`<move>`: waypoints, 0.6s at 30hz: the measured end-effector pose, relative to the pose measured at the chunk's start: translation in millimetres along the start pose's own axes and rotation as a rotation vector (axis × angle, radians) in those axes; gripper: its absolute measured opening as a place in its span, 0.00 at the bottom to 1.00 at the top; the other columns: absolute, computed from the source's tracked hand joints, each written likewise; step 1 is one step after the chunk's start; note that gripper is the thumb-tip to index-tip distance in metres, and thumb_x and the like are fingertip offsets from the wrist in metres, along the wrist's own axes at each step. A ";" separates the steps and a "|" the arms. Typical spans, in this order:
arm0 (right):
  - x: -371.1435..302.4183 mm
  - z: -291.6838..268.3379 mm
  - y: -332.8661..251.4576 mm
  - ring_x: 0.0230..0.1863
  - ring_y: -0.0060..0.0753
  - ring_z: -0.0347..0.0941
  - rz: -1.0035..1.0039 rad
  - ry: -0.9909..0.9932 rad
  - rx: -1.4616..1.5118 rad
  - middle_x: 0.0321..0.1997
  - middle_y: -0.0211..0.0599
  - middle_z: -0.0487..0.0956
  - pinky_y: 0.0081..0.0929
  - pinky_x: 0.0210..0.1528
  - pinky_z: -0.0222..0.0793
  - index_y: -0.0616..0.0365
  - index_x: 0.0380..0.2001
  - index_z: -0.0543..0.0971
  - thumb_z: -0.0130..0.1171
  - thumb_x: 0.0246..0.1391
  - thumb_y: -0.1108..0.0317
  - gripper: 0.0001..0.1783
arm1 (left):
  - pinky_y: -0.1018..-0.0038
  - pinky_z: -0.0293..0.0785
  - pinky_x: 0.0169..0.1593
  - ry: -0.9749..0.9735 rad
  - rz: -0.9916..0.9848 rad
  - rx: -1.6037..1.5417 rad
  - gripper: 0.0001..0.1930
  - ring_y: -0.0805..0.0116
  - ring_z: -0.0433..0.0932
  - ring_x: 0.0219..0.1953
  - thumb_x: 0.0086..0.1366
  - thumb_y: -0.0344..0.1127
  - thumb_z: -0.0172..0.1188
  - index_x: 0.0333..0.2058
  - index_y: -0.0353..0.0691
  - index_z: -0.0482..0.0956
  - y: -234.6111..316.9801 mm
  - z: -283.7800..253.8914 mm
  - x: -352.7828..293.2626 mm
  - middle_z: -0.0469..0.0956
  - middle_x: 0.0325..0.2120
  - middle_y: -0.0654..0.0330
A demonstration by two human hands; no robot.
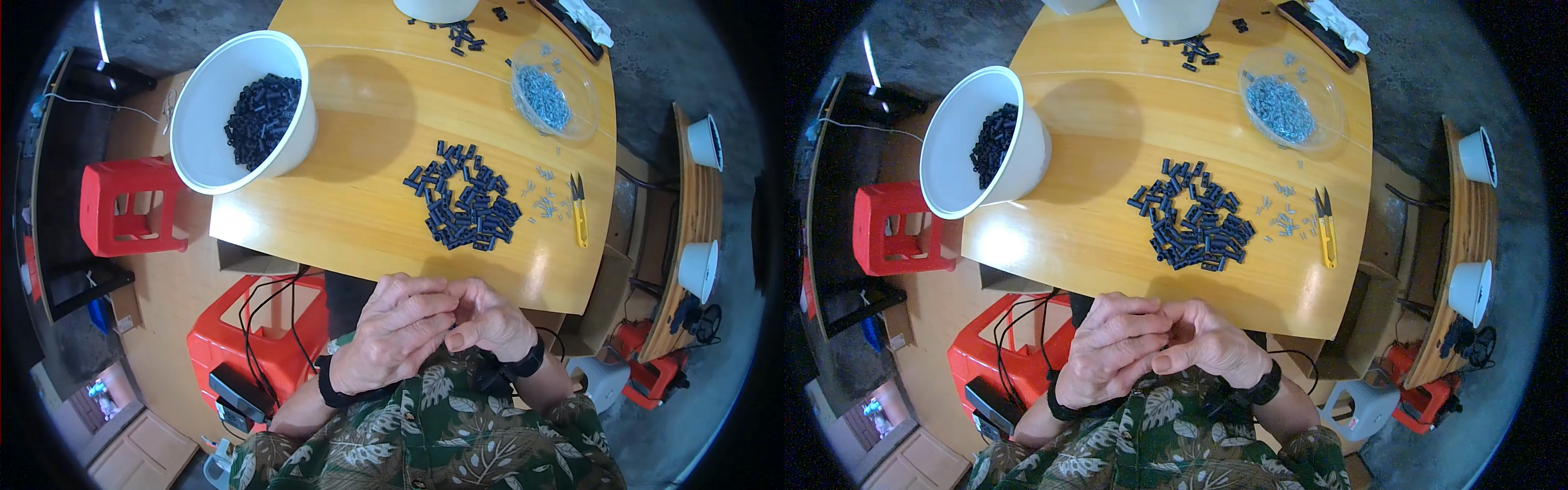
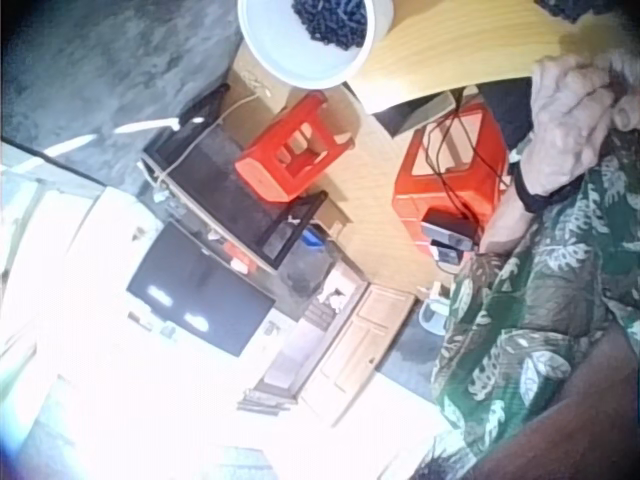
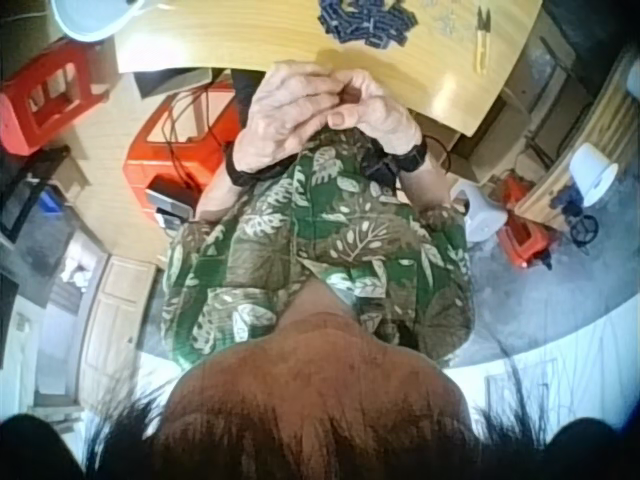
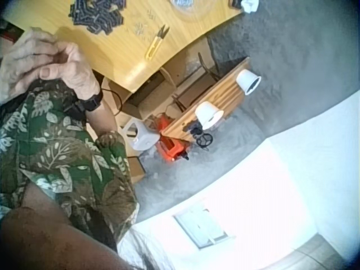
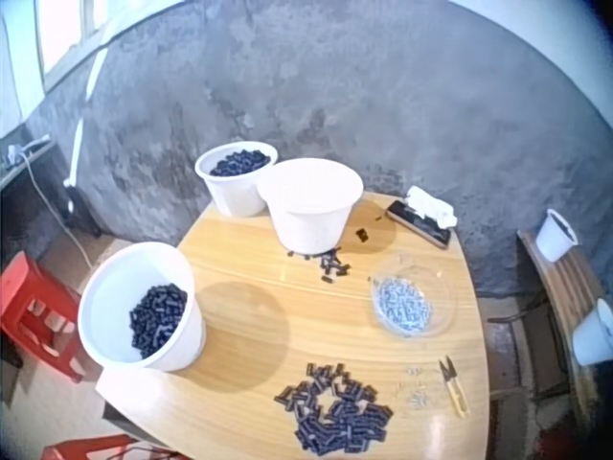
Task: Assembling small plastic components by inserting metal pins into black plastic tubes.
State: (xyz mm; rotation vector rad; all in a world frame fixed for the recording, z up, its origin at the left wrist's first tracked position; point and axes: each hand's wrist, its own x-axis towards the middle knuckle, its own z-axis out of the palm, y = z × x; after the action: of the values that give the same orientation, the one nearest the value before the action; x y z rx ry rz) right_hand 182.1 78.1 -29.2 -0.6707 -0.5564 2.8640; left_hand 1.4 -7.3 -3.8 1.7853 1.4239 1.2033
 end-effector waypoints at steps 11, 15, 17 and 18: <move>5.2 15.9 3.3 0.41 0.21 0.78 -0.028 0.040 0.099 0.41 0.30 0.82 0.18 0.45 0.75 0.64 0.47 0.79 0.69 0.44 0.80 0.23 | 0.59 0.72 0.47 0.034 0.043 -0.041 0.15 0.55 0.79 0.50 0.48 0.30 0.71 0.37 0.36 0.85 -3.1 1.2 -3.3 0.82 0.40 0.58; 3.5 4.7 5.9 0.41 0.20 0.77 -0.037 0.007 -0.036 0.41 0.29 0.81 0.17 0.43 0.74 0.64 0.50 0.77 0.69 0.49 0.77 0.23 | 0.60 0.73 0.47 0.058 -0.010 -0.017 0.13 0.55 0.80 0.48 0.50 0.29 0.71 0.36 0.35 0.85 -2.1 -4.3 -3.2 0.83 0.40 0.56; -1.4 11.7 -6.3 0.40 0.19 0.76 -0.014 0.145 -0.294 0.41 0.29 0.80 0.18 0.42 0.73 0.65 0.52 0.76 0.69 0.53 0.73 0.24 | 0.61 0.74 0.47 0.077 -0.041 0.012 0.12 0.54 0.81 0.46 0.51 0.28 0.71 0.36 0.35 0.85 -2.0 -7.6 -7.0 0.83 0.40 0.55; 0.3 15.9 -4.0 0.38 0.17 0.75 -0.131 0.198 -0.300 0.40 0.29 0.79 0.16 0.40 0.71 0.64 0.53 0.75 0.69 0.54 0.72 0.24 | 0.64 0.76 0.46 0.137 -0.125 -0.006 0.11 0.55 0.82 0.44 0.53 0.26 0.69 0.37 0.34 0.84 -2.6 -7.8 -13.3 0.83 0.39 0.54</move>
State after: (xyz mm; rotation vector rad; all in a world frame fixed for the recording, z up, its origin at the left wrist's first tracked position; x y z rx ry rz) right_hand 174.8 76.8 -14.5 -0.9121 -0.9692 2.5784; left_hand -7.2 -20.1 -6.5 1.6098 1.5824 1.2836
